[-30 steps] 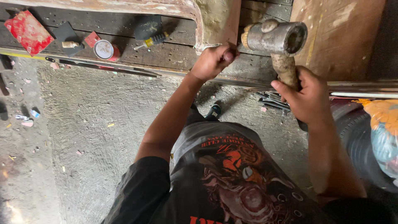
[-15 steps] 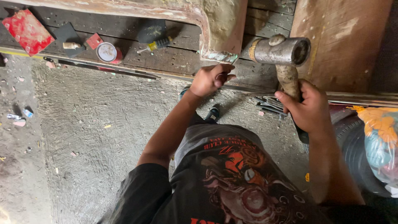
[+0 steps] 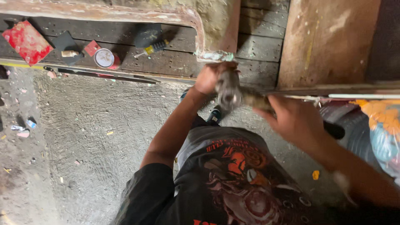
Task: The person uses a hammer and a metal punch to shape a large, curved metal piece resting on a wooden workbench. They repeatedly strike the punch along the edge of the metal, moving the punch to different spots to continue the shaping process.
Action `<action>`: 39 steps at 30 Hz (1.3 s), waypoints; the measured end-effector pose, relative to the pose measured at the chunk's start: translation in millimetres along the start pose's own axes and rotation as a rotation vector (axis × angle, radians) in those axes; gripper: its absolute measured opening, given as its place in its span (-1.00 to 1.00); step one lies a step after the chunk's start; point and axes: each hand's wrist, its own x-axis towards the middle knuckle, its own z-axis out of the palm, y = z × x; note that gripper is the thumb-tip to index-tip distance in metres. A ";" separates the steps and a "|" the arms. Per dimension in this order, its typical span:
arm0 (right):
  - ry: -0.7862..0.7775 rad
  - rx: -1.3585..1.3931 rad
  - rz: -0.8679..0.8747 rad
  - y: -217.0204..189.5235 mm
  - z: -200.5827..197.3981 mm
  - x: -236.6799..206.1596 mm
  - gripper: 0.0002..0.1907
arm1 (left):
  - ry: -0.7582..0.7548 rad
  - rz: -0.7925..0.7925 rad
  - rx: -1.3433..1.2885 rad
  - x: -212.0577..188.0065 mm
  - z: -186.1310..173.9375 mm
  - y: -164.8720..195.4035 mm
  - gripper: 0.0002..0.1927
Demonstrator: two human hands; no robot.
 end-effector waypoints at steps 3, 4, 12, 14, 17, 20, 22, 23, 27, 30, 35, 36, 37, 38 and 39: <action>-0.075 0.034 0.093 1.3 7.9 -1.5 -0.48 | 0.051 0.236 0.037 -6.5 -0.8 14.9 -0.52; -0.090 0.091 0.099 0.9 9.2 -6.1 -0.47 | 0.078 0.174 -0.007 -9.2 -2.5 20.5 -0.53; 0.027 0.364 0.140 -6.0 18.9 -35.8 -0.55 | 0.153 0.044 -0.153 -31.0 -4.6 17.5 -0.57; 0.034 0.365 0.194 -1.9 25.0 -35.3 -0.57 | 0.171 0.074 -0.099 -28.7 2.8 9.1 -0.63; 0.031 0.445 0.260 7.2 33.4 -37.1 -0.56 | 0.164 0.062 -0.065 -26.0 9.6 7.0 -0.58; 0.046 0.463 0.215 10.5 36.6 -38.9 -0.56 | 0.183 0.102 -0.025 -24.7 6.2 14.2 -0.62; 0.066 0.424 0.192 6.2 30.5 -40.0 -0.54 | 0.182 0.083 -0.011 -23.5 1.6 19.5 -0.69; 0.075 0.405 0.180 2.5 25.7 -38.3 -0.53 | 0.169 0.041 -0.011 -22.3 -0.5 20.5 -0.71; 0.118 0.482 -0.032 -12.4 -7.1 -31.8 -0.50 | 0.103 -0.094 -0.009 -20.2 -1.2 17.4 -0.75; -0.011 0.396 -0.005 -11.6 -16.0 -16.1 -0.52 | 0.099 0.045 -0.011 -19.4 2.8 8.5 -0.62; -0.003 0.366 0.187 5.3 11.4 -13.7 -0.57 | 0.078 -0.072 -0.364 -21.4 10.5 2.1 -0.61; 0.064 0.402 0.138 6.3 18.9 -17.4 -0.54 | 0.092 -0.050 -0.376 -21.7 12.1 2.5 -0.59; 0.127 0.426 0.091 5.9 23.6 -23.5 -0.51 | 0.092 -0.033 -0.254 -21.8 12.3 3.2 -0.62; 0.197 0.441 0.044 6.9 27.5 -26.2 -0.47 | 0.097 -0.006 -0.137 -21.8 13.4 3.6 -0.65; 0.170 0.454 0.043 6.2 28.8 -29.9 -0.48 | 0.104 0.016 -0.023 -21.2 14.2 4.2 -0.68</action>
